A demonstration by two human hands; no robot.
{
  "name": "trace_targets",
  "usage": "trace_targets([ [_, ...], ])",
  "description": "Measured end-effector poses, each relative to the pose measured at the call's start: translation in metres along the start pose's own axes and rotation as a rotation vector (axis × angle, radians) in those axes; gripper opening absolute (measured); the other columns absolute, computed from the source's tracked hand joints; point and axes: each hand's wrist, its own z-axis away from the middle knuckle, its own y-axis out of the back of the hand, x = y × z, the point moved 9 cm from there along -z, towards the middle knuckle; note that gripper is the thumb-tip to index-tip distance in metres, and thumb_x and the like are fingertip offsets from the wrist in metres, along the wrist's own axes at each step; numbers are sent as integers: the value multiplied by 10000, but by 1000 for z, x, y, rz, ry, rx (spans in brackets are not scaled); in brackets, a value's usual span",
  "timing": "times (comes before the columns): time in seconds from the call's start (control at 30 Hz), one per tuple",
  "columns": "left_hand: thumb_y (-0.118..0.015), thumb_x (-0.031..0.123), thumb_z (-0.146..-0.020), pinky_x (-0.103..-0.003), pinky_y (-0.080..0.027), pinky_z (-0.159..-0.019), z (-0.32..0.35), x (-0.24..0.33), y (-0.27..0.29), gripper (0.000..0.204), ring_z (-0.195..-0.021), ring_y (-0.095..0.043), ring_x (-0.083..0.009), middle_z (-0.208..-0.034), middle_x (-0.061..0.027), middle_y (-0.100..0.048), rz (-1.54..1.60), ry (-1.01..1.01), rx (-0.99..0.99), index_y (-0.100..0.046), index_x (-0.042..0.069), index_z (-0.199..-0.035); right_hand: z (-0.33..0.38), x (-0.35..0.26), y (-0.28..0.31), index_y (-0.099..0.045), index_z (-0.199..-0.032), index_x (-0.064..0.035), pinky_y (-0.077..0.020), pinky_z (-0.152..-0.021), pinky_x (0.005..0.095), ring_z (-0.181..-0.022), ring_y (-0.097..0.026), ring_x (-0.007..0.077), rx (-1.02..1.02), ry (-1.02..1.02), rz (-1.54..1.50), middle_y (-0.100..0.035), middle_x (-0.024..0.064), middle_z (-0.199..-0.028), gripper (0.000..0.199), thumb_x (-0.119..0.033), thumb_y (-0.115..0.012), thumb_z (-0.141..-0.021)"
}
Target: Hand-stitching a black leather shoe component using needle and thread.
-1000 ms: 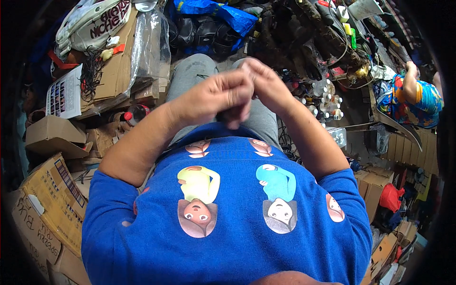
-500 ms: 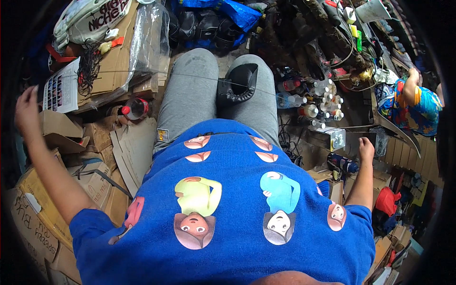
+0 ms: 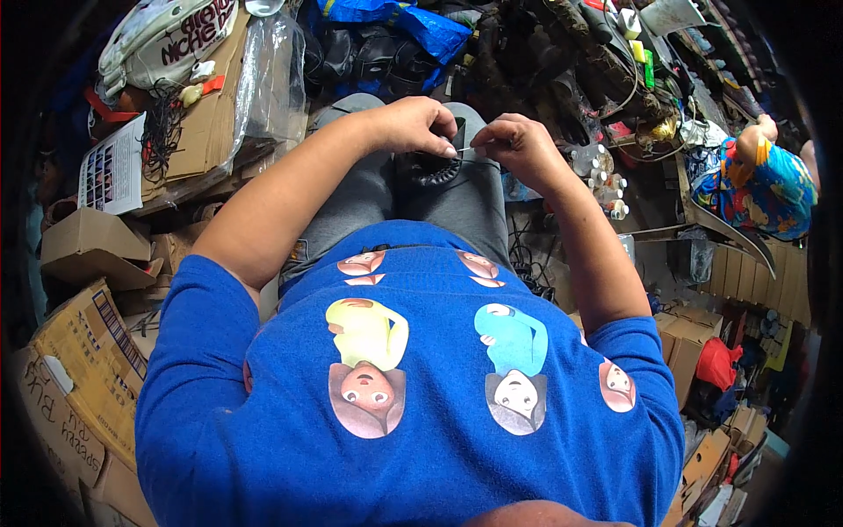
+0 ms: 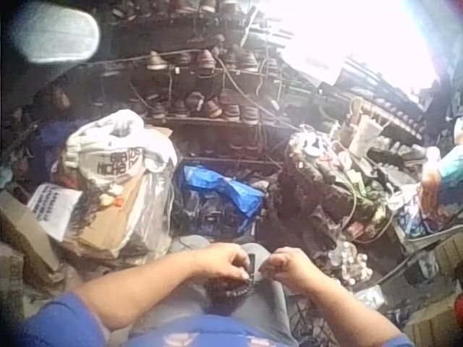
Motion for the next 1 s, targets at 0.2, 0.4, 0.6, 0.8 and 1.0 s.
trace_targets([
  [0.2,-737,206,-729,-282,-459,-716,-10,-12,-17,271,-754,-581,-127,-787,-36,-648,222,88,-158,-660,9,-898,2,11,-10,-700,-838,-90,-490,-686,282,-775,-605,152,-88,-27,-82,-575,35,-799,157,-12,-694,-701],
  [0.4,-704,176,-763,-274,-443,-830,-9,-20,-25,341,-878,-589,-132,-943,-57,-666,344,173,-253,-648,0,-1050,19,20,-25,-709,-853,-97,-473,-685,261,-743,-586,124,-17,-79,-210,-568,21,-780,175,-32,-726,-692],
  [0.6,-636,137,-813,-281,-407,-927,-4,-16,-33,385,-1002,-576,-150,-1080,-89,-648,307,163,-354,-599,4,-1172,37,15,-24,-699,-893,-91,-455,-645,241,-707,-554,99,143,-57,-155,-548,11,-761,176,-14,-697,-735],
  [0.8,-604,110,-815,-283,-397,-952,-5,-10,-36,391,-1040,-571,-162,-1128,-90,-635,257,140,-418,-587,17,-1194,37,-1,-19,-703,-890,-133,-502,-655,335,-739,-621,269,89,-30,14,-576,99,-800,196,-46,-685,-715],
  [1.0,-597,52,-793,-289,-415,-919,-8,-5,-34,353,-995,-575,-149,-1055,-83,-653,166,87,-437,-614,16,-1144,23,-38,-22,-689,-862,-111,-480,-697,400,-800,-595,309,-105,171,459,-583,116,-834,193,-49,-561,-732],
])
